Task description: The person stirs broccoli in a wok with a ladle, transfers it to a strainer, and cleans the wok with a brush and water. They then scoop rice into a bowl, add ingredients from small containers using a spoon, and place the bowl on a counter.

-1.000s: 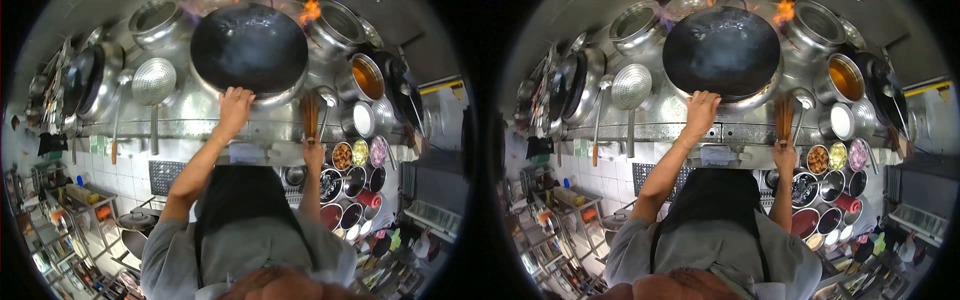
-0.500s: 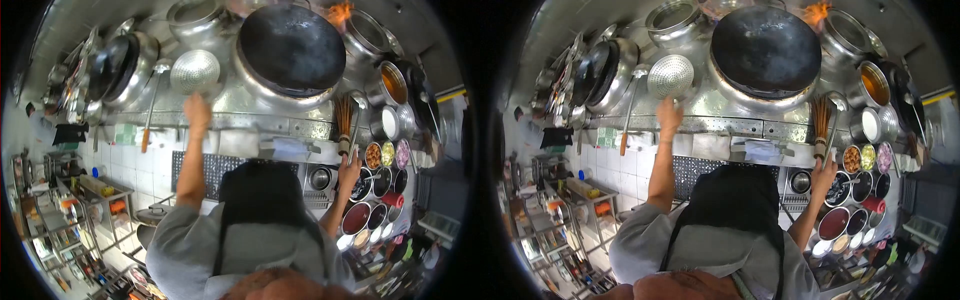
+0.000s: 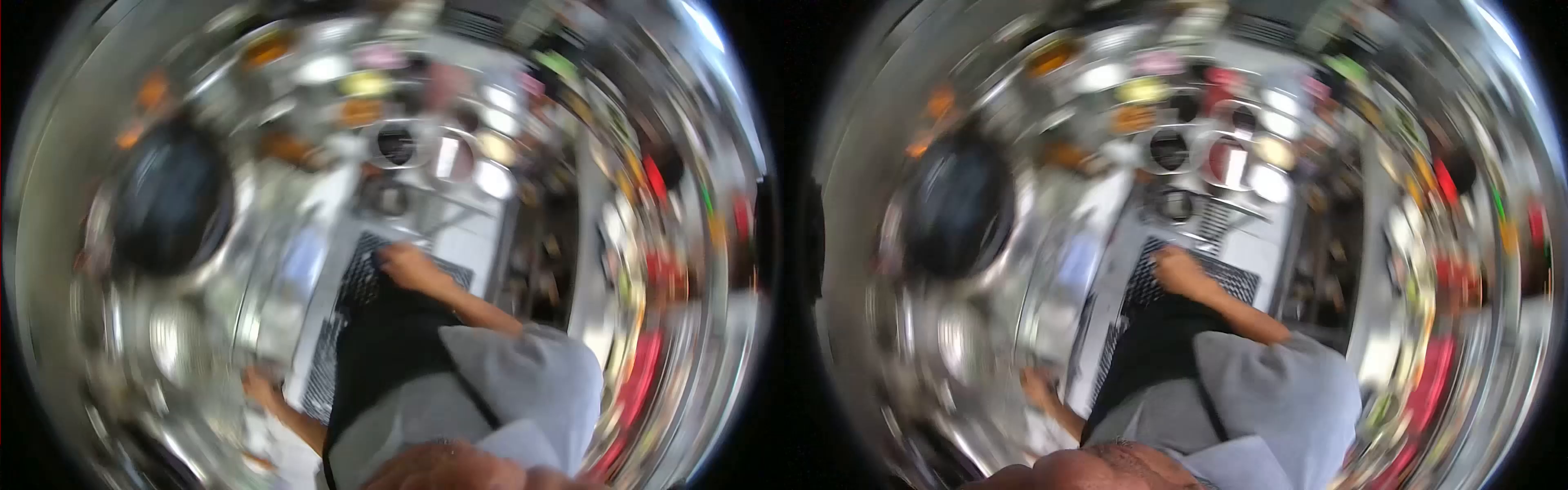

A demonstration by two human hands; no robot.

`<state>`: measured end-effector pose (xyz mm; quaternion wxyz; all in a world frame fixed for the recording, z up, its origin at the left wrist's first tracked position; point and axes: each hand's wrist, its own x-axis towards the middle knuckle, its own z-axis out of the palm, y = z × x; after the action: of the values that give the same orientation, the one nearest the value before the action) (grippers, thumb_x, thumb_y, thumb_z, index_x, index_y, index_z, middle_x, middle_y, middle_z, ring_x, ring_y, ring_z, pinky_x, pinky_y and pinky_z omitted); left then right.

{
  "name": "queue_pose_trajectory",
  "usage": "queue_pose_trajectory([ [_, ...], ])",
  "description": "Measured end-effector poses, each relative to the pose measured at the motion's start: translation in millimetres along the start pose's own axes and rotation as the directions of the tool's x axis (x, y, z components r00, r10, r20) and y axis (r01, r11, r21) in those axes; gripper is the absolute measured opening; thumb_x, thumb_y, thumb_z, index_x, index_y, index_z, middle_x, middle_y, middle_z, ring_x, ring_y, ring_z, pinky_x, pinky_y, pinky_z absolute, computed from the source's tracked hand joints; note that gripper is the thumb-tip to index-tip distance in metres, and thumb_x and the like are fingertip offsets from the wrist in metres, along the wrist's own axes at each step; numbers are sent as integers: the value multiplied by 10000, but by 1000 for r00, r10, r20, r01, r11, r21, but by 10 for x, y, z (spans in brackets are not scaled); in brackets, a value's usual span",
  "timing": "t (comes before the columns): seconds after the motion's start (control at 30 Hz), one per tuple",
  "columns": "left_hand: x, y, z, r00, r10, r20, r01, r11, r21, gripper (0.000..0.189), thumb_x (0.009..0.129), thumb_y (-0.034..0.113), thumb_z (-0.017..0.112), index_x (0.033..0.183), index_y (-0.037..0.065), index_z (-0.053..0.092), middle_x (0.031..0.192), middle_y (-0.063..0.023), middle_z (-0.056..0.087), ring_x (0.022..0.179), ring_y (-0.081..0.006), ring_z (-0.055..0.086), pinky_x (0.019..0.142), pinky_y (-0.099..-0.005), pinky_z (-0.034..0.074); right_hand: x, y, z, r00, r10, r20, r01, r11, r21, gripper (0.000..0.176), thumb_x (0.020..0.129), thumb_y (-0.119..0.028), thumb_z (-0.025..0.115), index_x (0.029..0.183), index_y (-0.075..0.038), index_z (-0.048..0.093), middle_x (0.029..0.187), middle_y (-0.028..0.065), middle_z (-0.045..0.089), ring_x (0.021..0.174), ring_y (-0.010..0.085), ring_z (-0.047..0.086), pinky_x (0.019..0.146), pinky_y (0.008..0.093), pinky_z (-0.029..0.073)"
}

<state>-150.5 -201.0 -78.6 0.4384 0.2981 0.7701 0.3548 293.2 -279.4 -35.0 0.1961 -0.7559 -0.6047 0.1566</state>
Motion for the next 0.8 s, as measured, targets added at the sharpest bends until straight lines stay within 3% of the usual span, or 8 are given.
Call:
queue_pose_trajectory([
  [0.1, 141, 243, -42, 900, 420, -113, -303, 792, 530, 668, 919, 444, 621, 1310, -68, 444, 1098, -266, 628, 961, -398, 635, 805, -444, 541, -358, 162, 168, 992, 117, 53, -119, 993, 28, 337, 829, -188, 683, 1131, -43, 651, 1035, 193, 641, 973, 373, 616, 841, 462, 522],
  [0.17, 349, 391, -84, 764, 620, -178, -295, 581, 759, 729, 921, 440, 642, 1387, -70, 410, 1225, -300, 592, 1066, -434, 625, 902, -437, 529, -642, 240, 139, 964, 251, 88, -254, 967, 29, 370, 835, -203, 685, 1168, -49, 645, 1052, 193, 645, 1006, 372, 623, 861, 451, 527],
  [0.37, 727, 1526, 599, 345, 935, 82, -930, 328, 166, 370, 902, 152, 706, 1079, -122, 531, 799, -209, 631, 695, -267, 612, 643, -399, 527, -1328, 579, -10, 853, 498, 159, -512, 857, 59, 378, 866, -248, 663, 1201, -73, 640, 1160, 211, 624, 1058, 392, 631, 894, 457, 531],
  [0.43, -278, 2152, 1250, 559, 820, 127, -825, 534, 185, 600, 956, 320, 634, 1374, -69, 449, 1261, -287, 576, 1089, -376, 625, 935, -410, 514, -1571, 676, -127, 808, 585, 76, -590, 799, 122, 336, 872, -249, 664, 1163, -80, 655, 1138, 210, 628, 1056, 400, 633, 878, 483, 536],
  [0.6, -1634, 2259, 2580, 237, 828, 508, -937, 333, -108, 416, 959, 169, 631, 1306, -44, 545, 1274, -221, 587, 1082, -279, 614, 921, -355, 502, -2258, 1258, -84, 772, 635, -38, -610, 756, 237, 323, 859, -220, 656, 1149, -78, 659, 1110, 222, 636, 1045, 387, 640, 859, 485, 545],
  [0.7, -2753, 1829, 3295, -50, 758, 651, -916, 225, -332, 360, 953, 126, 623, 1268, -40, 569, 1199, -179, 611, 1043, -241, 600, 888, -342, 497, -2697, 1611, -320, 701, 696, 155, -709, 660, 247, 421, 885, -254, 642, 1270, -86, 610, 1175, 211, 634, 1102, 380, 611, 928, 443, 511],
  [0.73, -3182, 1664, 3465, -131, 695, 707, -892, 228, -390, 344, 950, 112, 619, 1253, -45, 574, 1175, -166, 613, 1036, -236, 597, 881, -341, 497, -2879, 1783, -261, 704, 709, -38, -670, 681, 295, 322, 852, -227, 664, 1133, -71, 675, 1045, 217, 673, 1029, 389, 648, 862, 478, 543],
  [0.8, -3970, 1269, 3661, -274, 560, 782, -802, 316, -508, 315, 933, 81, 623, 1220, -43, 589, 1124, -148, 620, 998, -231, 598, 856, -339, 499, -3238, 2181, -430, 642, 754, -137, -653, 632, 418, 321, 855, -221, 660, 1135, -64, 673, 1057, 220, 674, 1037, 384, 645, 857, 471, 545],
])
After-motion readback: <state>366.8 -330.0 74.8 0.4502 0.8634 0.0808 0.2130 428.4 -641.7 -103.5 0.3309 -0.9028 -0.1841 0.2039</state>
